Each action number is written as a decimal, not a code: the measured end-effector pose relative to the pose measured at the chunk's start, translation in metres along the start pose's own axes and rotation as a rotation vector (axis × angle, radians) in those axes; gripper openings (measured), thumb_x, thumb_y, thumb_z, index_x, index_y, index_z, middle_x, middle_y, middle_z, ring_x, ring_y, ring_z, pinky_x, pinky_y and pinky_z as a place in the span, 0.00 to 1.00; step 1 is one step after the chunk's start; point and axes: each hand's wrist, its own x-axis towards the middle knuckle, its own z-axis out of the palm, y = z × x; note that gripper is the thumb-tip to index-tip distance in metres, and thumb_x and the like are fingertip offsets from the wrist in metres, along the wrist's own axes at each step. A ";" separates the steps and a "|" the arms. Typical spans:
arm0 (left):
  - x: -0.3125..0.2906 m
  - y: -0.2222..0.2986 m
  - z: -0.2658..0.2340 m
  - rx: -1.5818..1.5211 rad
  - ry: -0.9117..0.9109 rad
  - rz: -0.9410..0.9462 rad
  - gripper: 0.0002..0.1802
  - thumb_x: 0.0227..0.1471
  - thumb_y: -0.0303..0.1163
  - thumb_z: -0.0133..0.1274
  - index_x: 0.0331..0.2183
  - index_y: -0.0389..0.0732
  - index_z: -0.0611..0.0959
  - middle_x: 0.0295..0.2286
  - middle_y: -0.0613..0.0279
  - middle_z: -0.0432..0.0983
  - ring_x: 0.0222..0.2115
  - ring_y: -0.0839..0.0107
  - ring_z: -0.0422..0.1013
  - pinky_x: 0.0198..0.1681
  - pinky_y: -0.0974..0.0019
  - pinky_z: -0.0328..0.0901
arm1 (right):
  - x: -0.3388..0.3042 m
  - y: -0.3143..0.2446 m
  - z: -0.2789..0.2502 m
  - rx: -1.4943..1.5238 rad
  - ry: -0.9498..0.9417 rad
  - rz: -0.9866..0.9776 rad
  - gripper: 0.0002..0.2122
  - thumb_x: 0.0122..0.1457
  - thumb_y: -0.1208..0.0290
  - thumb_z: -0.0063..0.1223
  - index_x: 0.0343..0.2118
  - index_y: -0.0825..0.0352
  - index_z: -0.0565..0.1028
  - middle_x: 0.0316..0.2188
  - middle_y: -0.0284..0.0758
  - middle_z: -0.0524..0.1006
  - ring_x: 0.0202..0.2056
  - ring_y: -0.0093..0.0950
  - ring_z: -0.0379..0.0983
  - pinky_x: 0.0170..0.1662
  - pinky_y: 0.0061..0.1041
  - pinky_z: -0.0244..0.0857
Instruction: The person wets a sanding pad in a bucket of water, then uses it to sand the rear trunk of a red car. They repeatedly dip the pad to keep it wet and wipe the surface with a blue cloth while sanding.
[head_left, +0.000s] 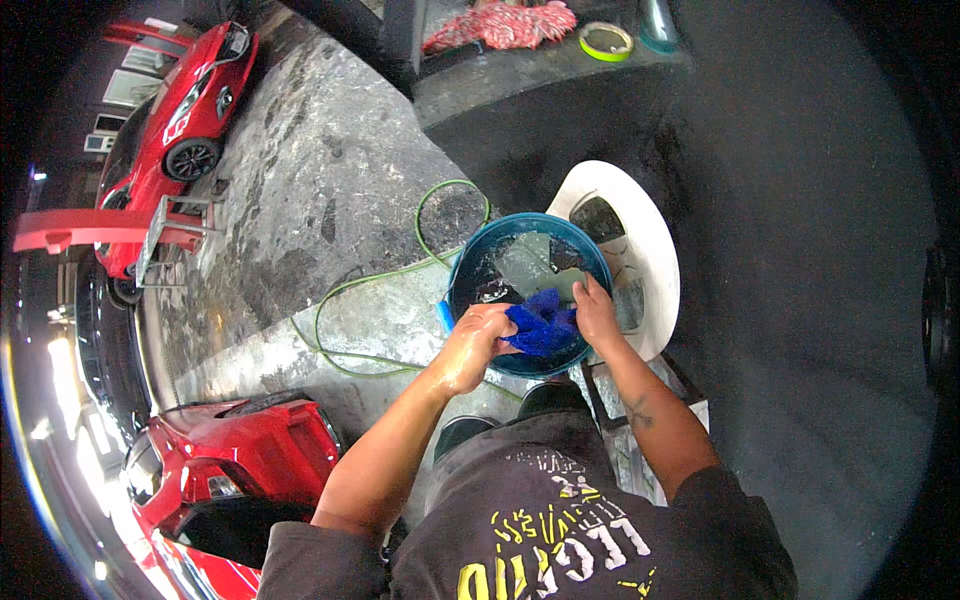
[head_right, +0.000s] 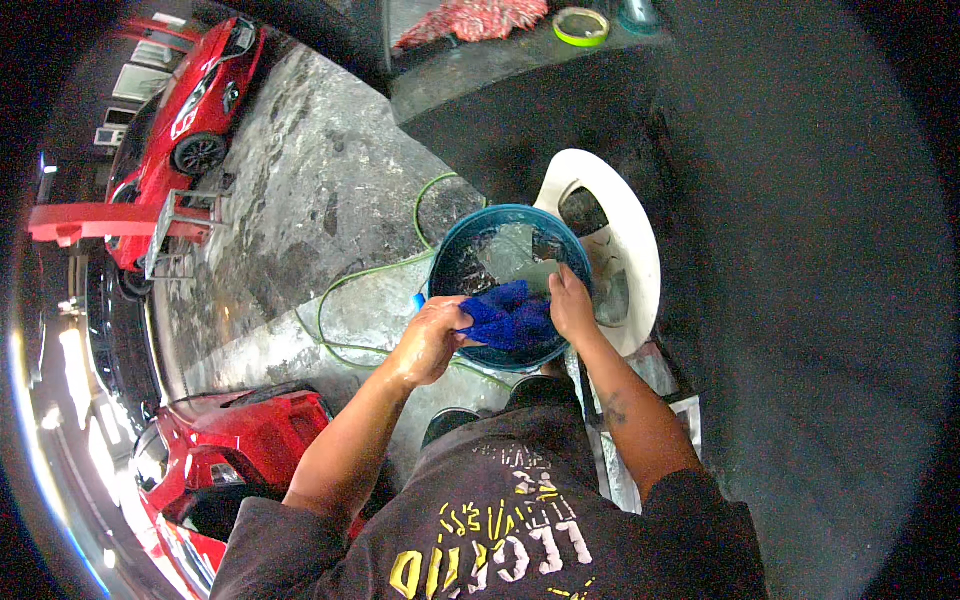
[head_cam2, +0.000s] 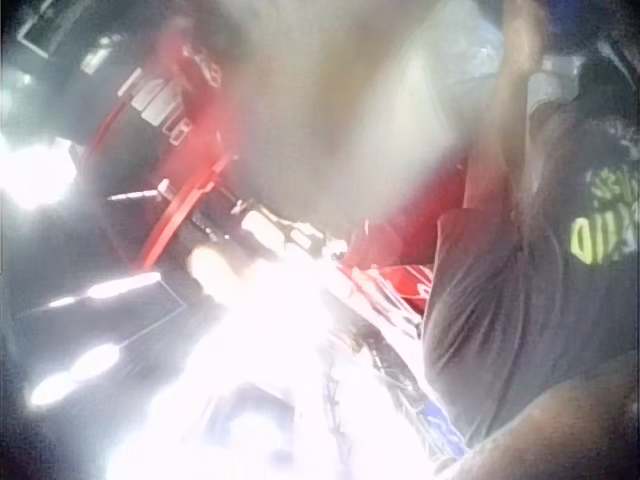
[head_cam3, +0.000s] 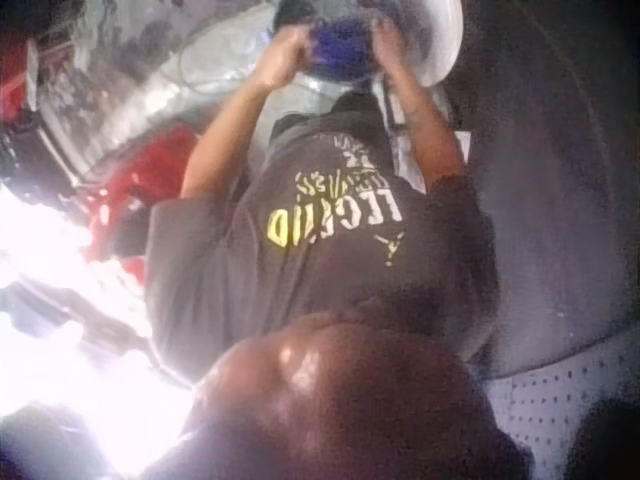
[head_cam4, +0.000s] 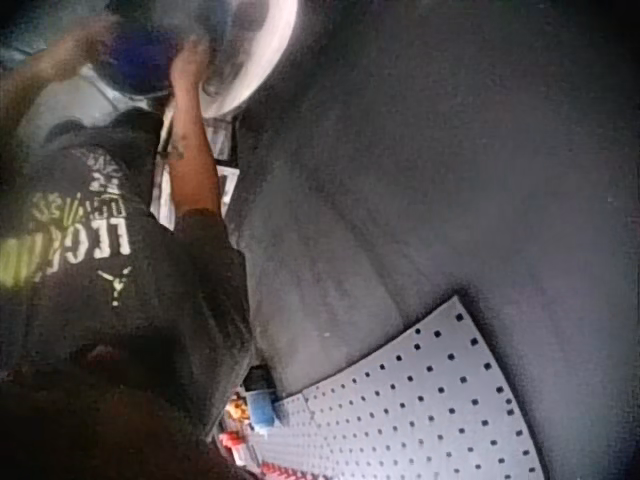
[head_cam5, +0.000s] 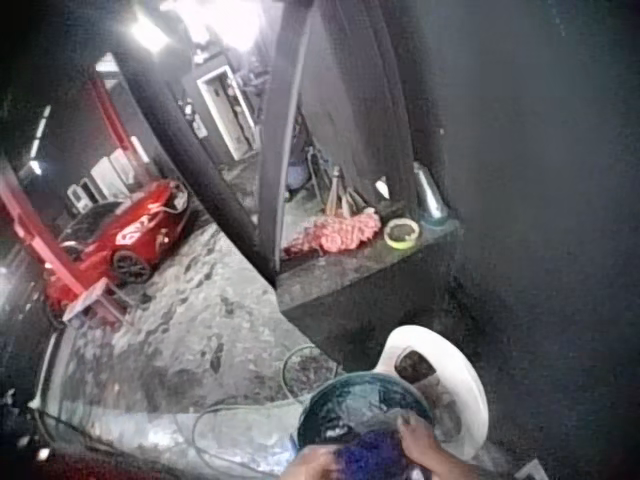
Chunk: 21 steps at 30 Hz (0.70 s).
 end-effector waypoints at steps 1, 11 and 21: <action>-0.023 0.035 0.025 -0.017 0.061 -0.012 0.15 0.60 0.31 0.52 0.43 0.32 0.86 0.36 0.63 0.82 0.39 0.71 0.80 0.50 0.62 0.75 | 0.007 0.016 0.002 0.054 -0.016 -0.038 0.19 0.77 0.62 0.45 0.62 0.69 0.75 0.53 0.53 0.83 0.54 0.55 0.79 0.59 0.48 0.71; 0.039 -0.004 -0.006 -0.476 0.117 0.317 0.17 0.63 0.34 0.55 0.53 0.45 0.78 0.42 0.64 0.78 0.42 0.65 0.78 0.52 0.54 0.76 | -0.009 -0.038 0.004 1.433 -0.447 0.525 0.24 0.76 0.48 0.45 0.55 0.64 0.82 0.52 0.41 0.86 0.51 0.41 0.85 0.60 0.49 0.78; 0.090 -0.086 -0.001 0.015 0.299 0.053 0.39 0.58 0.60 0.69 0.60 0.42 0.83 0.54 0.51 0.80 0.55 0.60 0.75 0.56 0.54 0.73 | -0.007 -0.066 0.002 1.133 -0.131 0.309 0.25 0.75 0.44 0.50 0.58 0.62 0.79 0.51 0.37 0.85 0.47 0.36 0.86 0.55 0.43 0.81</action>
